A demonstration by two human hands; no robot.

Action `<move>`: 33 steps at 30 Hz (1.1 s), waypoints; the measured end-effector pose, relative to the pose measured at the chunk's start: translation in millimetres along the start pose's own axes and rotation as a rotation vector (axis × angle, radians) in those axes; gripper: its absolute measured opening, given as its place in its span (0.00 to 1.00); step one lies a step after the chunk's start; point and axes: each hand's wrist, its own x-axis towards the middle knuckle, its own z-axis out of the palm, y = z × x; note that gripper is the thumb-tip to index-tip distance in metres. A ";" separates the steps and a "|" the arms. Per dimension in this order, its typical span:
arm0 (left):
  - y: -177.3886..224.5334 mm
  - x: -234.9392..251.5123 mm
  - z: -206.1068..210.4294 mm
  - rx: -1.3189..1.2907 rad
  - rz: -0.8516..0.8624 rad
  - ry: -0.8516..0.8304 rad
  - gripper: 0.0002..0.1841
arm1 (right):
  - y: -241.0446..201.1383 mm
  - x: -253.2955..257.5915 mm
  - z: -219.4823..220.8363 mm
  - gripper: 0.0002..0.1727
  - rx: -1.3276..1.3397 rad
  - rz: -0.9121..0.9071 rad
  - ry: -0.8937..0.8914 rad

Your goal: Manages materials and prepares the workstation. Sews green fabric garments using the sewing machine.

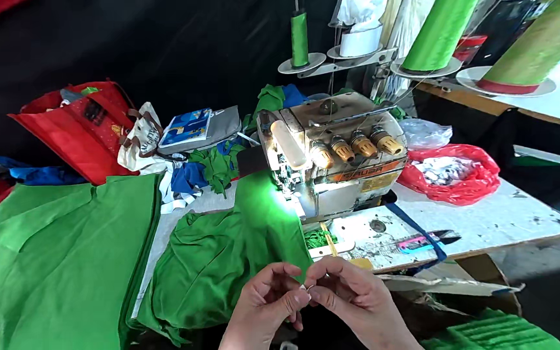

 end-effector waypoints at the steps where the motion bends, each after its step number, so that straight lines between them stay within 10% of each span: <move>1: 0.3 0.5 -0.5 0.013 -0.017 0.003 0.14 | 0.5 -0.2 -0.3 0.08 -0.019 -0.002 -0.013; 9: -5.4 6.7 -7.2 0.001 -0.111 -0.076 0.17 | 4.1 5.2 -17.8 0.10 -0.149 -0.050 -0.205; 18: -15.1 3.3 -2.9 0.606 0.461 0.059 0.09 | 0.2 3.4 -14.1 0.06 -0.113 0.175 -0.040; 33: -1.0 1.0 4.5 0.324 0.067 0.143 0.06 | 0.7 6.2 -11.9 0.11 0.039 0.210 -0.043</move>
